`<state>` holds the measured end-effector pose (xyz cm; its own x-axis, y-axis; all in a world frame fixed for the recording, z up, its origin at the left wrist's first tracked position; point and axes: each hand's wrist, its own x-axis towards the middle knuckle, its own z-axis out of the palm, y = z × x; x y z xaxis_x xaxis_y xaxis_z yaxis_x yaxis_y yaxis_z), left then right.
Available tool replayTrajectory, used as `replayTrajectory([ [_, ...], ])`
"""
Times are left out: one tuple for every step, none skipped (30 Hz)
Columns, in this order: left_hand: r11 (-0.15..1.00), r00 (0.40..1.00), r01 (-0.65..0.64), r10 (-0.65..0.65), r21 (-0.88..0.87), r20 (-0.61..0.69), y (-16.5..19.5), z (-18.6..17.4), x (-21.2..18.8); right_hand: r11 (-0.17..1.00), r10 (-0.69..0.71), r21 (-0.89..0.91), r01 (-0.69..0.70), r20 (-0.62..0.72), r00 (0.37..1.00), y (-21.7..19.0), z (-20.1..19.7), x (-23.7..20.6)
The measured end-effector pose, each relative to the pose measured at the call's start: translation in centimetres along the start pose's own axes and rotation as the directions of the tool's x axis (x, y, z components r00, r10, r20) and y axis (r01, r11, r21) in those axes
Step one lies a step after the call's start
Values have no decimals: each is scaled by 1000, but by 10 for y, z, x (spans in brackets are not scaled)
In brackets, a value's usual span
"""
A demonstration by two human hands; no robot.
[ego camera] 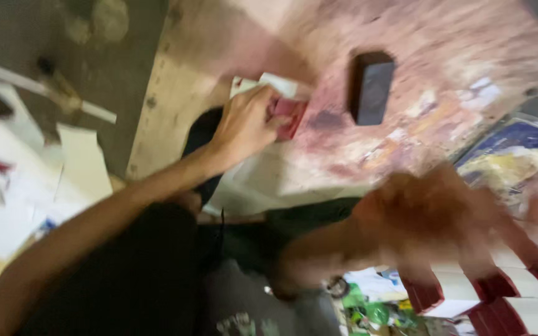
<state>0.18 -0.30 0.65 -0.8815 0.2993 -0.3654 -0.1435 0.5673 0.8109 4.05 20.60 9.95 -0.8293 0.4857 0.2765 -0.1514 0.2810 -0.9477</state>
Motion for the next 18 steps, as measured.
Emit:
replayTrajectory([
  [998,998,55,-54,-21,21,-1,0,0,971,-125,193,141,-93,988,-4,6,-3],
  [995,996,86,-85,-40,39,-1,-2,0,967,-164,186,173,-62,984,17,35,-11],
  [994,994,107,-106,-35,26,-1,-2,1,990,-132,58,128,61,989,37,64,-14],
  [995,995,102,-102,-16,11,0,-3,3,997,-51,-44,58,144,988,60,100,-12],
  [995,995,95,-95,5,-2,1,-3,5,1000,-1,-15,3,114,994,77,115,0],
  [995,995,95,-95,9,-9,2,-3,7,989,40,144,-41,9,999,76,100,7],
  [993,993,118,-118,-4,-3,4,-2,8,929,76,370,-26,-121,990,73,80,9],
  [989,989,148,-148,-27,8,5,-1,9,836,98,547,35,-213,972,64,59,6],
  [986,987,163,-163,-29,-1,6,0,8,733,94,671,115,-268,959,52,46,-4],
  [985,986,169,-169,-17,-11,6,1,7,640,119,756,137,-274,954,44,42,-15],
  [987,987,159,-159,-4,-12,5,3,6,589,142,798,123,-252,957,45,44,-21],
  [987,987,162,-162,1,-3,4,4,4,546,151,829,121,-239,959,48,47,-25],
  [990,990,144,-144,4,-5,2,5,4,494,138,859,134,-230,963,58,52,-25],
  [992,992,126,-126,12,-21,1,5,2,428,121,892,144,-214,969,71,60,-23],
  [997,997,74,-73,17,-34,-1,6,3,349,113,927,136,-186,976,84,69,-22],
  [998,998,49,-48,28,-31,-2,4,3,274,132,955,112,-153,979,90,74,-30],
  [999,999,42,-41,21,-26,-2,5,4,440,89,893,98,-152,984,95,69,-39],
  [998,998,51,-50,31,-23,-3,3,5,598,54,796,90,-153,987,99,58,-49],
])
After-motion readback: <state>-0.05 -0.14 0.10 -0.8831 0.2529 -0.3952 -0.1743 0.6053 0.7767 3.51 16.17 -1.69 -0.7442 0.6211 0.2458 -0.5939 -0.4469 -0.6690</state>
